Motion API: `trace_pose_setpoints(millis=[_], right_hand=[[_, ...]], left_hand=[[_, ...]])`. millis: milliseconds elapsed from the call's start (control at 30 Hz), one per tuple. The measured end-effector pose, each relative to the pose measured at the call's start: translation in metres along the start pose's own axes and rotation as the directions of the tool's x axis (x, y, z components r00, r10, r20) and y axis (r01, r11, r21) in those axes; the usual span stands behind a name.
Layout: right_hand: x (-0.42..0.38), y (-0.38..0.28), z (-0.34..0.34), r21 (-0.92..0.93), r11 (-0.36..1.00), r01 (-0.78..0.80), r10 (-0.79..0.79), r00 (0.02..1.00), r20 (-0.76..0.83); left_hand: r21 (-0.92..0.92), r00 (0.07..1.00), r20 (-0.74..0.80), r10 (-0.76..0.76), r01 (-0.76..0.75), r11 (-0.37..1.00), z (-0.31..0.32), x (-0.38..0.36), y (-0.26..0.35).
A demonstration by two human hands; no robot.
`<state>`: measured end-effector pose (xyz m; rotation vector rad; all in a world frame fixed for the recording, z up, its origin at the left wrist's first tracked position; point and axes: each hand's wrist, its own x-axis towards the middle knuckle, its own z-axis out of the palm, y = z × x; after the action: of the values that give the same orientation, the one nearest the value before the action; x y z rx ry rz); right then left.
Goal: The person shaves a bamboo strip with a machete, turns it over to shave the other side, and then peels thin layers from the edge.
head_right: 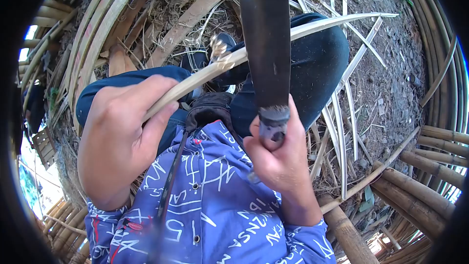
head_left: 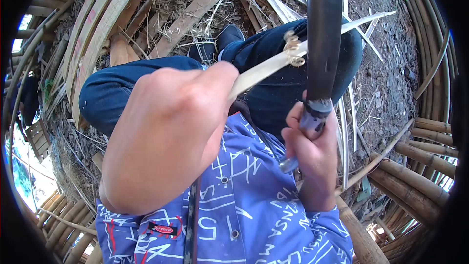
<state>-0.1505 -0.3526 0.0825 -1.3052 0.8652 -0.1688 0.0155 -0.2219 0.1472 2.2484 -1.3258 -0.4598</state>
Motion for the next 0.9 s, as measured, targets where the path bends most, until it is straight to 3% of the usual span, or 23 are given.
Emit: trace_pose_setpoints(millis=[100,133,233,333,433,533,633,667,800,900], right_hand=[[-0.006,0.004,0.012,-0.046,0.997,0.055,-0.05,0.993,0.108],[-0.001,0.004,0.006,-0.157,0.969,0.191,-0.163,0.971,0.172],[0.003,-0.002,0.003,-0.073,0.997,0.003,0.002,0.998,0.062],[0.002,0.006,0.016,0.021,0.998,0.051,-0.052,0.994,0.091],[0.003,0.002,0.011,-0.136,0.979,0.15,-0.121,0.972,0.199],[0.009,0.005,0.012,-0.012,1.0,0.024,-0.022,0.993,0.118],[0.005,0.001,0.024,0.007,1.0,0.019,-0.019,0.988,0.156],[0.005,0.001,0.02,-0.094,0.992,0.085,-0.064,0.976,0.207],[0.018,0.007,0.014,0.0,0.997,0.082,-0.081,0.986,0.147],[0.013,0.006,0.024,-0.001,0.995,0.096,-0.094,0.977,0.192]], left_hand=[[-0.005,1.0,-0.018,-0.003,0.003,1.0,0.001,-0.001,-0.002],[-0.032,1.0,-0.022,-0.018,0.017,0.999,0.001,-0.001,-0.003],[-0.047,0.999,-0.033,-0.035,0.033,0.998,0.003,-0.002,-0.005],[-0.048,0.997,-0.073,-0.016,0.012,0.999,0.007,-0.002,-0.007],[-0.02,0.997,-0.054,-0.052,0.051,0.999,0.003,-0.003,-0.007],[-0.049,0.995,-0.095,-0.04,0.036,0.998,0.007,-0.003,-0.011],[-0.056,0.996,-0.077,-0.05,0.046,0.997,0.007,-0.001,-0.014],[-0.052,0.996,-0.076,-0.045,0.041,0.998,0.008,0.0,-0.014],[-0.111,0.996,-0.075,-0.048,0.04,0.993,0.011,0.002,-0.017],[-0.133,0.996,-0.071,-0.054,0.044,0.99,0.012,0.003,-0.017]])
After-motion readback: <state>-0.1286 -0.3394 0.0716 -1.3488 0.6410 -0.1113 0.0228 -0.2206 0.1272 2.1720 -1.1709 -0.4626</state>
